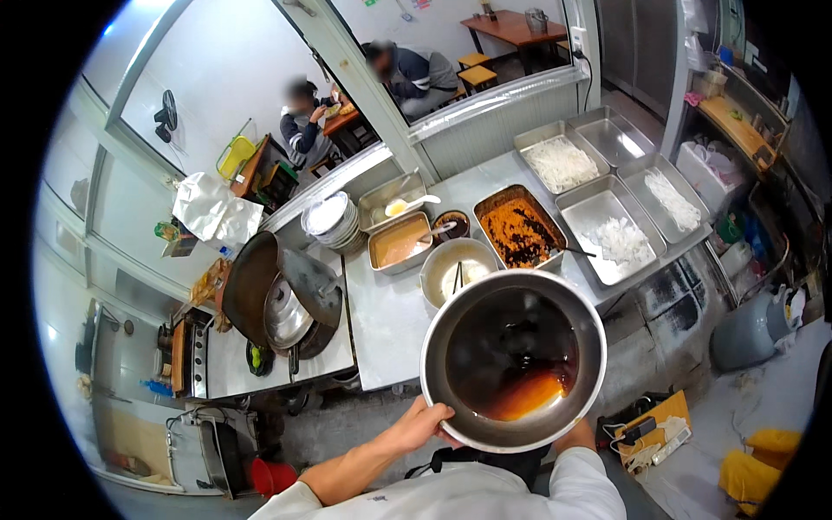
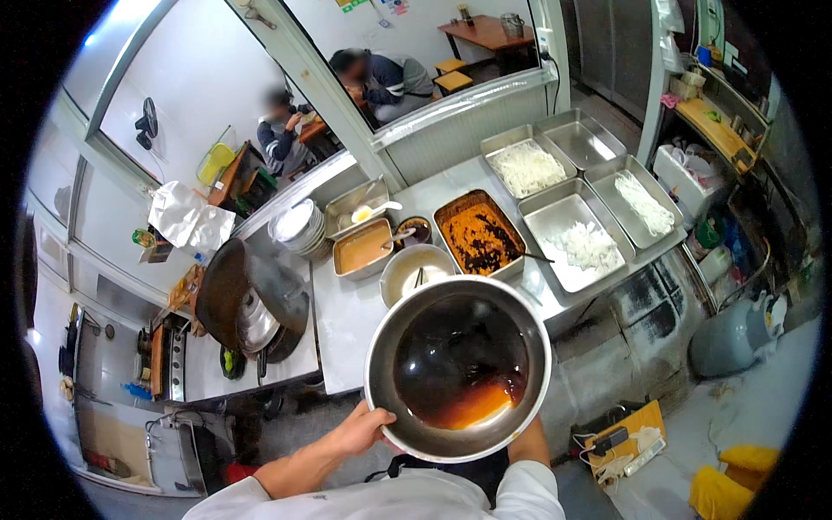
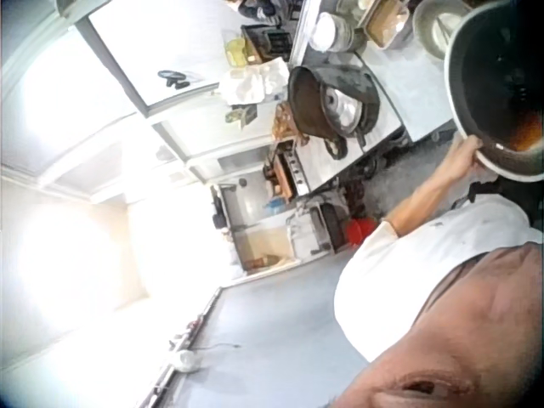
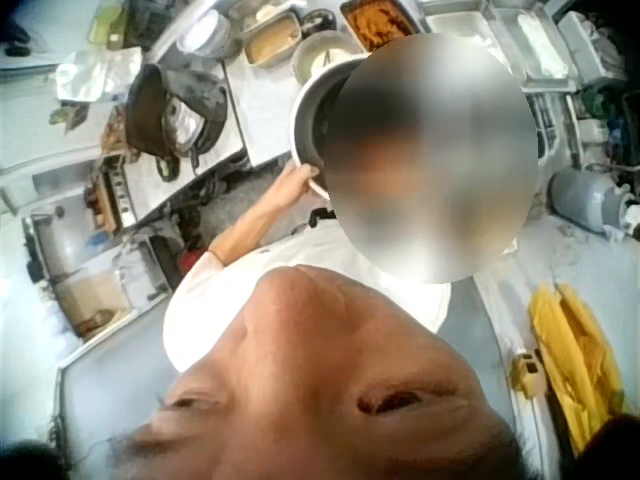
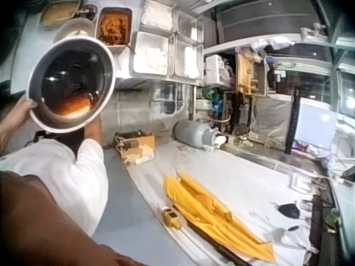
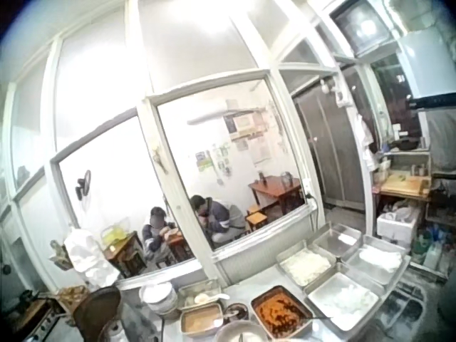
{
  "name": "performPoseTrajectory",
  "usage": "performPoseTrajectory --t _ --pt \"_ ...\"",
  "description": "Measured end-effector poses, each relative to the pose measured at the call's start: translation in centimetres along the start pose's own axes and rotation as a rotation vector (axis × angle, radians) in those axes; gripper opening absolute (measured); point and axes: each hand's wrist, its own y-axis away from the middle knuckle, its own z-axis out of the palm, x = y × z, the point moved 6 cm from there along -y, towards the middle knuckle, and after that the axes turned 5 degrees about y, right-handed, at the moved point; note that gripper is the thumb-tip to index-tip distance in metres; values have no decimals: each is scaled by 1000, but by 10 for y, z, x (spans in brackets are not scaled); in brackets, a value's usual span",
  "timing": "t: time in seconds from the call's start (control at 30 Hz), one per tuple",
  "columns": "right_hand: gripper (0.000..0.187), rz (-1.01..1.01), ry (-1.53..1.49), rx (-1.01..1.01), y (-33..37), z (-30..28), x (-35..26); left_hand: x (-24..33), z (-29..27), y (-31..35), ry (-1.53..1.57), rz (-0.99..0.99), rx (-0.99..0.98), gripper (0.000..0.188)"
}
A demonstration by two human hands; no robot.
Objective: The person grills sliced meat on a flat-top, then assembles wraps by placing the meat and lettuce onto flatbreads on a cutting board. They wrap the food in paper, serve it to a customer, and then organize ingredients by placing containers of noodles and vegetables into a refrigerator.
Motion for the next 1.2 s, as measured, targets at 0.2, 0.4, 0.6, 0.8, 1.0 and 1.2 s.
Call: performPoseTrajectory --t 0.2,0.4,0.6,0.8,1.0,1.2 --pt "54 -38 1 -34 31 -28 23 12 44 -31 -99 -42 -88 40" --pt "60 -92 4 15 59 -81 37 -63 53 -58 -38 -177 -140 44" --pt "76 233 -30 396 68 -150 97 -154 62 -116 -24 -321 -76 50" --pt "76 439 -94 762 78 -186 146 -232 53 -215 7 -355 -156 51" --pt "70 265 35 1009 78 -185 138 -274 19 -325 32 -280 -81 46" --pt "59 238 14 1127 74 -180 141 -252 14 -431 182 -216 26 38"
